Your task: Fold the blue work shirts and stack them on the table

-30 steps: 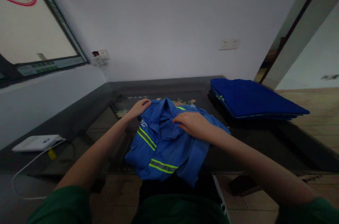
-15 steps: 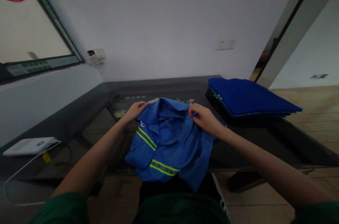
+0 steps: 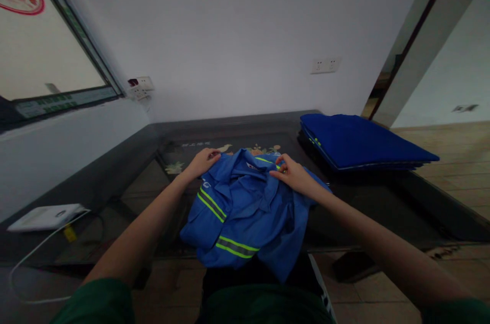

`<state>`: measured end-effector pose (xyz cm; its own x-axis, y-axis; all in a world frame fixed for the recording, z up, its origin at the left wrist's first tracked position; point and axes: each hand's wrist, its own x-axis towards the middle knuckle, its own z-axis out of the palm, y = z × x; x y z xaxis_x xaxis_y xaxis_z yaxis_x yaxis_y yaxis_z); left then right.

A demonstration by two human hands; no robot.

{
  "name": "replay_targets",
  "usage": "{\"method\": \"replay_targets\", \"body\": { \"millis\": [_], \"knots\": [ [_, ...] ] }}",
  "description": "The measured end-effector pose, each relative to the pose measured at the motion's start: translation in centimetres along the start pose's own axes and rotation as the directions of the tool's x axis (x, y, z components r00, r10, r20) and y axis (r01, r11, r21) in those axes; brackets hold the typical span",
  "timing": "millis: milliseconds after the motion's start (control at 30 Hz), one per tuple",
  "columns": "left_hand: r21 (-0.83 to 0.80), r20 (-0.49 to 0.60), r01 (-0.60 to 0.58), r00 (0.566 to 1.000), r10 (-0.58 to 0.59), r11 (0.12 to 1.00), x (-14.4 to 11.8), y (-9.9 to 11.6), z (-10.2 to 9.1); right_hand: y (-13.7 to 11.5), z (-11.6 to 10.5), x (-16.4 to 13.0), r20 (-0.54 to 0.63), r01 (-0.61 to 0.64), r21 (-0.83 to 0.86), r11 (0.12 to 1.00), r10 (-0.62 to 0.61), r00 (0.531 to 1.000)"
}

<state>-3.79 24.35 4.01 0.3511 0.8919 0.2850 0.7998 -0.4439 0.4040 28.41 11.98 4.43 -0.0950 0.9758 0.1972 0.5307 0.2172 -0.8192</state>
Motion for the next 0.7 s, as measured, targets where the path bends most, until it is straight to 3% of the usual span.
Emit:
{"method": "replay_targets", "body": {
  "millis": [100, 200, 267, 333, 433, 533, 600, 700],
  "knots": [
    [0.026, 0.071, -0.087, 0.994, 0.085, 0.996, 0.6, 1.6, -0.1, 0.0, 0.6, 0.9, 0.1, -0.147, 0.308, 0.94, 0.122, 0.987],
    [0.051, 0.204, -0.151, 0.969, 0.138, 0.987, 1.4, 2.8, 0.4, 0.1, 0.6, 1.0, 0.172, -0.227, 0.651, 0.724, 0.151, 0.973],
    [0.079, 0.262, -0.162, 0.955, 0.137, 0.984, 1.8, 3.2, 1.0, 0.1, 0.5, 0.7, 0.179, -0.221, 0.763, 0.607, 0.13, 0.975],
    [0.086, 0.297, -0.153, 0.947, 0.121, 0.985, 2.0, 3.1, 1.5, 0.3, 0.3, 0.3, 0.205, -0.222, 0.772, 0.595, 0.098, 0.974],
    [0.029, 0.311, -0.105, 0.946, 0.09, 0.994, 1.9, 2.5, 1.7, 1.0, 0.0, -0.4, 0.225, -0.186, 0.591, 0.785, 0.061, 0.972],
    [-0.099, 0.284, -0.033, 0.957, 0.06, 0.995, 1.4, 1.4, 1.1, 1.5, -0.6, -1.3, 0.136, -0.02, 0.192, 0.981, -0.006, 0.991],
    [-0.162, 0.262, 0.012, 0.964, 0.031, 0.987, 1.0, 0.5, 0.3, 1.4, -1.1, -2.2, 0.139, 0.051, -0.084, 0.995, -0.039, 0.99],
    [-0.209, 0.301, 0.075, 0.954, -0.008, 0.975, 0.3, -0.8, -1.0, 0.9, -1.7, -3.9, 0.186, 0.101, -0.413, 0.905, -0.025, 0.982]
  ]
}}
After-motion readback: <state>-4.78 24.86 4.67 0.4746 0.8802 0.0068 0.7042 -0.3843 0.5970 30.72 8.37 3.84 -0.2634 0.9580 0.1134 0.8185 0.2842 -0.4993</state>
